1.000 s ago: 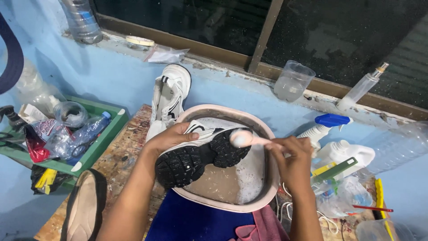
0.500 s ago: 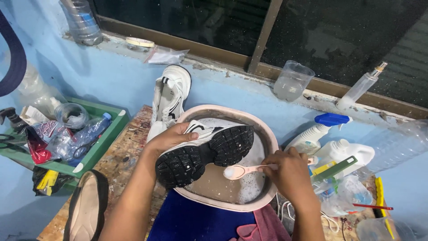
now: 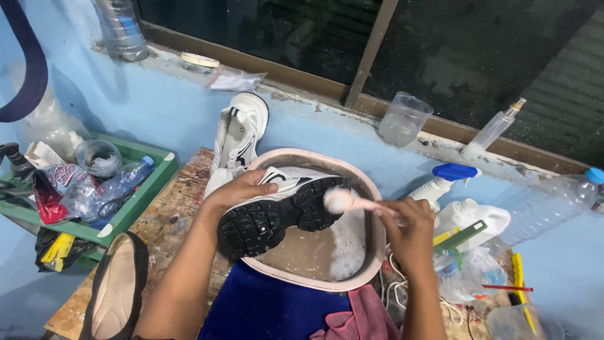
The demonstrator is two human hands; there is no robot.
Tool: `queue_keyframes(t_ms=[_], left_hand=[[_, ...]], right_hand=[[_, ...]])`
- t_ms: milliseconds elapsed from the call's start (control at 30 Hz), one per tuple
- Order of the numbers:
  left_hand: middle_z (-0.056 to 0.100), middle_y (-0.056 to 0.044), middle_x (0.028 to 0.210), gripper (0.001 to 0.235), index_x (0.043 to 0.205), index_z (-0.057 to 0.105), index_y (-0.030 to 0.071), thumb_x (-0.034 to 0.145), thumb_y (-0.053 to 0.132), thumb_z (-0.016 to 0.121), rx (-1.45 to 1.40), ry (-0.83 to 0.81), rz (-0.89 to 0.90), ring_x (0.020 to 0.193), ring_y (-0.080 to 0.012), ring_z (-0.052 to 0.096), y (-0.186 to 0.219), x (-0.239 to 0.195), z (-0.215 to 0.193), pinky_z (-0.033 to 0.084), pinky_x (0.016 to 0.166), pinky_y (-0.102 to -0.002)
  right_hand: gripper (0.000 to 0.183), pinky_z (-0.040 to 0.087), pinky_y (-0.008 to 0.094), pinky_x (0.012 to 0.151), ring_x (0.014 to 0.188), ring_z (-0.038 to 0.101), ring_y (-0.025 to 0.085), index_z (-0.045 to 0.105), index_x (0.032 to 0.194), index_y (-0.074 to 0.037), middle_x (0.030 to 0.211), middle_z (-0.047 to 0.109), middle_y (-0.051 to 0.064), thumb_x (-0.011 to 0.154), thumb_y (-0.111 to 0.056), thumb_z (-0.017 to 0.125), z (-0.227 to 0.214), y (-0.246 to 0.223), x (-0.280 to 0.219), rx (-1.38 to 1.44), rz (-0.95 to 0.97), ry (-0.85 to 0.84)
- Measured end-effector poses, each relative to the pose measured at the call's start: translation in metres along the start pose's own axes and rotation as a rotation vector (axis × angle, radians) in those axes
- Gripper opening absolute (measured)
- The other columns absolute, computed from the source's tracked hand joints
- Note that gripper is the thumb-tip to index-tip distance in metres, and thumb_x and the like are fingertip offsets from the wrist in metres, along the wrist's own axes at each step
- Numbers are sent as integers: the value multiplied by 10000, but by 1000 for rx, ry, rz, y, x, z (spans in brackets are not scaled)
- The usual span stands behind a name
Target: The person scrubs the sole of a white sneaker with a pink brush over a basin of soapy water. The person holds the shoe with one hand and scrubs the black sole with the other, repeatedly dipping the brush into the water.
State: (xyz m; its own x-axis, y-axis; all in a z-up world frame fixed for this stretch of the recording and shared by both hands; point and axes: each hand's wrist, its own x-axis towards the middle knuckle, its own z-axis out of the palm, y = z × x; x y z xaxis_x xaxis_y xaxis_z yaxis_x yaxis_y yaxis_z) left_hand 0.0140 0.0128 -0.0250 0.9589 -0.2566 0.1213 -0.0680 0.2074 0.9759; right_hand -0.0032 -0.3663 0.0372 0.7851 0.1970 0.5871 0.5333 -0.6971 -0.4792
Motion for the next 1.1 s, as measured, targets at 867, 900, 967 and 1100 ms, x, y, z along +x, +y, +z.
queue_keyframes(t_ms=[867, 900, 967, 1100], left_hand=[[780, -96, 932, 306, 1153, 702, -15, 931, 190, 748, 35, 6, -3, 768, -133, 726, 3, -1, -6, 591, 729, -275], [779, -76, 931, 300, 1158, 706, -3, 933, 192, 747, 45, -8, -1, 757, -118, 718, 6, -2, -5, 585, 713, -255], [776, -75, 952, 307, 1166, 701, -1, 934, 196, 746, 38, -9, 10, 768, -120, 716, -2, 2, -8, 585, 717, -258], [775, -88, 974, 339, 1196, 689, -10, 927, 188, 748, 2, -18, 15, 790, -130, 730, -6, 6, -12, 597, 730, -273]], right_hand=[[68, 406, 413, 908, 904, 582, 331, 807, 952, -220, 789, 725, 55, 902, -227, 761, 4, 10, 10, 36, 20, 1], [73, 431, 407, 896, 888, 594, 326, 819, 934, -234, 808, 755, 43, 878, -220, 776, 6, 16, 11, 88, 26, -64], [81, 434, 420, 924, 915, 599, 356, 819, 946, -210, 841, 765, 71, 885, -201, 766, -6, 2, 11, 92, 51, -64], [80, 432, 409, 928, 915, 593, 337, 816, 940, -227, 844, 765, 31, 901, -182, 764, -1, 34, 13, 59, 32, -12]])
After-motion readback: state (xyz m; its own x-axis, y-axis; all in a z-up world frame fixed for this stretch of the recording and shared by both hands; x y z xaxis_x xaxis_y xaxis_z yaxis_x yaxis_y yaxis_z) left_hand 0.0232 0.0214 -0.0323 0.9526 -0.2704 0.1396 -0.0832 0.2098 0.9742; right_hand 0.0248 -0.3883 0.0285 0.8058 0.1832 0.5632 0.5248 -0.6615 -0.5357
